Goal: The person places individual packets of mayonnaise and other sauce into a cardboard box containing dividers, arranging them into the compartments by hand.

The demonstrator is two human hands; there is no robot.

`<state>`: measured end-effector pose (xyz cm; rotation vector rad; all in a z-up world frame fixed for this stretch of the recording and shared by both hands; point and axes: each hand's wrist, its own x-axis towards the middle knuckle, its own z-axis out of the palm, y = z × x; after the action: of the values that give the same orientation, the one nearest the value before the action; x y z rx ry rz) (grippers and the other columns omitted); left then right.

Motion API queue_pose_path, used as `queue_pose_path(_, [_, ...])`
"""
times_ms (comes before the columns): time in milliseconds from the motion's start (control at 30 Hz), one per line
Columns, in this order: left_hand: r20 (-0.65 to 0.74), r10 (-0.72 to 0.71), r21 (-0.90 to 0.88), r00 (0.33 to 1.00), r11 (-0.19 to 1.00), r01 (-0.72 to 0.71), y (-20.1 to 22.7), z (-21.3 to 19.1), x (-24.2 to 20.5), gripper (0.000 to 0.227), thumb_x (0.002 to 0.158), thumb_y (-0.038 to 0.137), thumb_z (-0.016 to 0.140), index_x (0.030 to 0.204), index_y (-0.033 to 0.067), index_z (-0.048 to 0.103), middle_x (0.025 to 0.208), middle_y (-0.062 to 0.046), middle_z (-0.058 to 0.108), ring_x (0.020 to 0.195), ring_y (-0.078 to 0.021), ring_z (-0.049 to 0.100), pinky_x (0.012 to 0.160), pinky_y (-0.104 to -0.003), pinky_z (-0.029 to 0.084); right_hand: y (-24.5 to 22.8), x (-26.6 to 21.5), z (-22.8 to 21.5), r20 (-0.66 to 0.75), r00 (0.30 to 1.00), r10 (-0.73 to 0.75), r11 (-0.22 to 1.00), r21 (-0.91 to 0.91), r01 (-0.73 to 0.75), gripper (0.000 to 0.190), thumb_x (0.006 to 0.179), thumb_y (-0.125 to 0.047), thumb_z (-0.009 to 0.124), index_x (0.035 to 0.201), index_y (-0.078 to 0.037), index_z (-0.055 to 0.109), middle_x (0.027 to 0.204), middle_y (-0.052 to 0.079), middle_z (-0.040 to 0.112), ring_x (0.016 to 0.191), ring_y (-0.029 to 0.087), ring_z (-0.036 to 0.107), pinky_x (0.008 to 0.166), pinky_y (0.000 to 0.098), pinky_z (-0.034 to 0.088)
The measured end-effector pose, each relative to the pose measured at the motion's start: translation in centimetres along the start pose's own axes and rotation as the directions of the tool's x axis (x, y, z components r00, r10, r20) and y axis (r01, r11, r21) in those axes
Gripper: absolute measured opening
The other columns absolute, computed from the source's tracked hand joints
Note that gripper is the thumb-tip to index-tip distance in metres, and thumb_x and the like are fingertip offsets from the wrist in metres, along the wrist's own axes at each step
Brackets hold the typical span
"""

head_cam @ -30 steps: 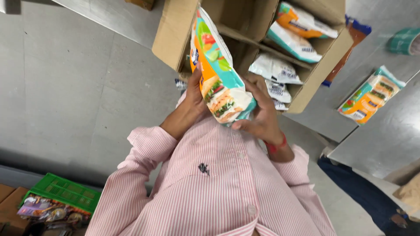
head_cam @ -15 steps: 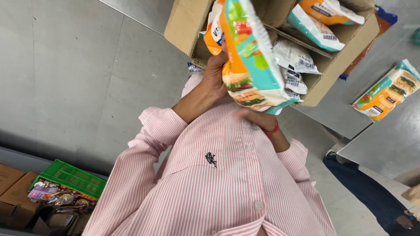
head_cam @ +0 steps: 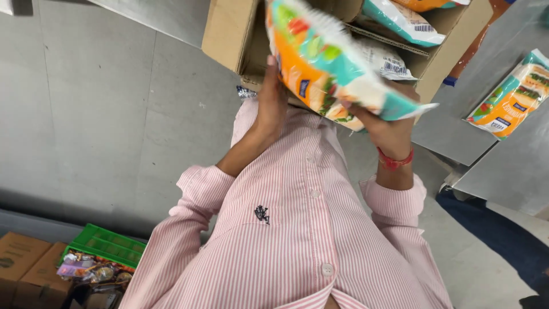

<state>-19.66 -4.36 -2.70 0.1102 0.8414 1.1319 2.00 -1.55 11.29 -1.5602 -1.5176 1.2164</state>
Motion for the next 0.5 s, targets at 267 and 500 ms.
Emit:
queue_pose_path(267, [-0.082,-0.071,0.088,0.994,0.993,0.078,9.5,2.0,-2.7,0.064,0.114,0.047,0.031,0.160,0.0019,0.027,0.165,-0.014,0.039,0.158,-0.0250,0.032,0.133,-0.039,0.020,-3.2,3.9,2.3,0.347,0.886,-0.308,0.868,-0.280,0.411,0.041,0.090,-0.017,0.082,0.130,-0.014,0.073,0.134,0.014,0.071,0.110,0.028,0.076,0.089,0.0338,0.061])
queue_pose_path(500, [0.349,0.023,0.839,0.937,0.439,-0.323,13.1,3.2,3.2,0.045,0.106,0.024,0.046,0.142,0.0022,0.062,0.145,-0.017,0.062,0.137,-0.0319,0.055,0.118,-0.040,0.041,4.7,6.2,11.4,0.571,0.804,-0.168,0.564,-0.613,0.553,0.040,0.084,-0.037,0.076,0.121,-0.024,0.078,0.094,0.008,0.075,0.065,0.028,0.070,0.054,0.0415,0.051])
